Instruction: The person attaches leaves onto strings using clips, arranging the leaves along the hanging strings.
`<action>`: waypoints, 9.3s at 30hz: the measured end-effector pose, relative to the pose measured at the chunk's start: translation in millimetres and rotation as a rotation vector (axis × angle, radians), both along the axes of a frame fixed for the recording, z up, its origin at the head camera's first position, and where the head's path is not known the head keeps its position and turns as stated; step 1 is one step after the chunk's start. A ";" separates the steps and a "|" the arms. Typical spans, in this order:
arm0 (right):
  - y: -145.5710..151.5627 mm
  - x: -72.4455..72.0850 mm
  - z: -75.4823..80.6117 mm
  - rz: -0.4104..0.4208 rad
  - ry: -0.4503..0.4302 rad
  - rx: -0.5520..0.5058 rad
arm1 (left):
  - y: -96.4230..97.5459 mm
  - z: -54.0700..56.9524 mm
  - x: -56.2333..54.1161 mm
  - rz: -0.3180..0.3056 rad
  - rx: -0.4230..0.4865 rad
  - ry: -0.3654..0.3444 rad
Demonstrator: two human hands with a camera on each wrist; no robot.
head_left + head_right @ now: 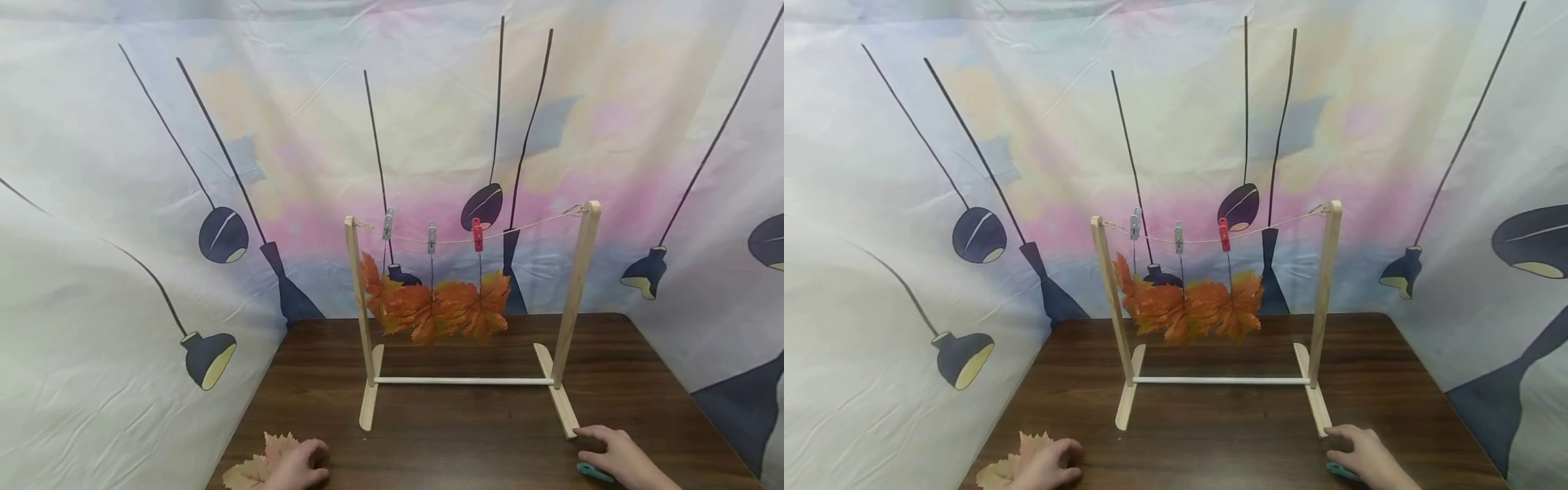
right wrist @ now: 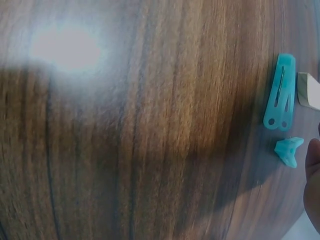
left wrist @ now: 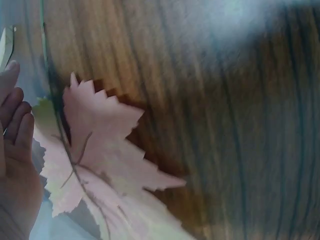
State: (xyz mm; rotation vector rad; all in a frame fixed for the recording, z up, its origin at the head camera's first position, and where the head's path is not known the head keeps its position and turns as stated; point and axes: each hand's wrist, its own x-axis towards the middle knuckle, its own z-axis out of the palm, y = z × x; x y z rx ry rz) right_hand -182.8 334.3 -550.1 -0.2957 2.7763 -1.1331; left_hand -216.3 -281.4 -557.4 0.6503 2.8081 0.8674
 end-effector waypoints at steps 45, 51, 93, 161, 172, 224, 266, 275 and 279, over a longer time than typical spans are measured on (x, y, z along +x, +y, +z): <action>-2.4 3.6 -13.5 0.012 -0.022 0.019 | 11.4 -19.1 1.7 0.147 0.158 -0.150; -0.6 3.2 -18.0 0.014 0.003 0.045 | 18.1 -19.9 -0.1 0.077 0.056 -0.004; 26.0 16.3 -29.9 0.015 0.042 0.183 | 40.0 -12.7 5.0 0.067 -0.037 0.264; 5.4 -0.8 -28.5 -0.296 0.033 0.337 | 43.2 -8.8 7.5 0.243 -0.020 0.287; -1.1 -0.1 -25.1 -0.346 0.067 0.310 | 44.8 -5.5 8.6 0.280 -0.019 0.275; -14.7 2.8 -40.8 -0.415 0.227 0.306 | 56.2 3.6 2.4 0.388 0.033 0.306; -4.0 6.5 -40.3 -0.332 0.147 0.390 | 58.3 2.1 1.0 0.433 0.026 0.270; -9.6 6.5 -44.4 -0.346 0.101 0.435 | 57.8 3.8 1.6 0.452 0.043 0.246; -11.2 7.6 -43.8 -0.328 0.118 0.454 | 57.7 4.9 1.5 0.465 0.062 0.226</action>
